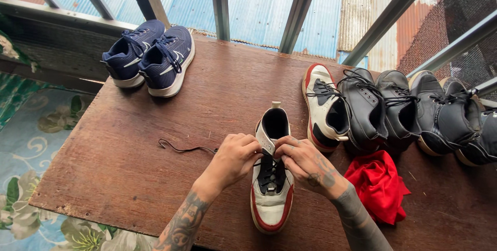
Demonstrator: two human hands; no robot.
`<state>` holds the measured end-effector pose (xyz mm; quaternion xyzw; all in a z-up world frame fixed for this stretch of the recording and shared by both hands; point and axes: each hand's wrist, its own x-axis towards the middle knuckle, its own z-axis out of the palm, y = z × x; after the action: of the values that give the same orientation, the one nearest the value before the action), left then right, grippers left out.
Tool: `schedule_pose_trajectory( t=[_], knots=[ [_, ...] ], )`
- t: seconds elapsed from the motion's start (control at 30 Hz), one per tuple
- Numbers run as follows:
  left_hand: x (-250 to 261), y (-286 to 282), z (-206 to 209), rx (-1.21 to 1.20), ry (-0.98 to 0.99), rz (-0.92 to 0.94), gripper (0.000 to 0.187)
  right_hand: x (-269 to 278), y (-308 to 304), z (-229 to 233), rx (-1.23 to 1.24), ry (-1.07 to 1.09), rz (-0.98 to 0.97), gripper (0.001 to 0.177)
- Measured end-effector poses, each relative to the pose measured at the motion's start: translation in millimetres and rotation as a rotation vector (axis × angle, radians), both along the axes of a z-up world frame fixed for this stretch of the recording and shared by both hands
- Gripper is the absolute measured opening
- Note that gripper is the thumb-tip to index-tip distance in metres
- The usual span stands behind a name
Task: The person removes the black shoelace from a white and red sneaker on a wooden board, pulling the lace out through the eyelets one section at a time. After the lace is out, they pick up a red cloth and wipe the sneaker's upper and sole.
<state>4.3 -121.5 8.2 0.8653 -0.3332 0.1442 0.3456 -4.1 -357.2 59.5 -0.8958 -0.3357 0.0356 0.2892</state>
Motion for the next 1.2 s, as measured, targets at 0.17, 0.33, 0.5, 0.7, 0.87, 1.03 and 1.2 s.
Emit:
schedule_pose_trajectory(
  t=[0.17, 0.33, 0.5, 0.7, 0.87, 1.03, 1.2],
  knots=[
    [10.8, 36.9, -2.0, 0.044, 0.031, 0.189, 0.012, 1.2, -4.0, -2.7, 0.017, -0.002, -0.006, 0.023],
    [19.0, 77.7, -4.6, 0.044, 0.029, 0.461, 0.014, 2.5, -4.9, -5.6, -0.012, -0.003, -0.004, 0.022],
    [22.2, 65.2, -18.0, 0.081, 0.08, 0.395, 0.014, 0.0, 1.3, -5.9, -0.022, -0.134, -0.027, 0.018],
    [19.7, 44.6, -27.0, -0.028, 0.104, 0.272, 0.009, -25.9, 30.2, -13.9, -0.097, -0.558, -0.14, 0.025],
    [19.7, 43.5, -15.7, -0.016, 0.13, 0.233, 0.01, -36.9, 61.8, -26.0, -0.362, -0.644, -0.175, 0.019],
    [0.1, 41.2, 9.5, -0.023, -0.1, 0.12, 0.047, -27.5, 66.5, -19.6, 0.034, -0.401, -0.094, 0.017],
    [-20.6, 31.3, 24.2, -0.195, -0.077, -0.087, 0.037, -21.8, 58.5, -4.9, 0.112, -0.353, -0.13, 0.014]
  ],
)
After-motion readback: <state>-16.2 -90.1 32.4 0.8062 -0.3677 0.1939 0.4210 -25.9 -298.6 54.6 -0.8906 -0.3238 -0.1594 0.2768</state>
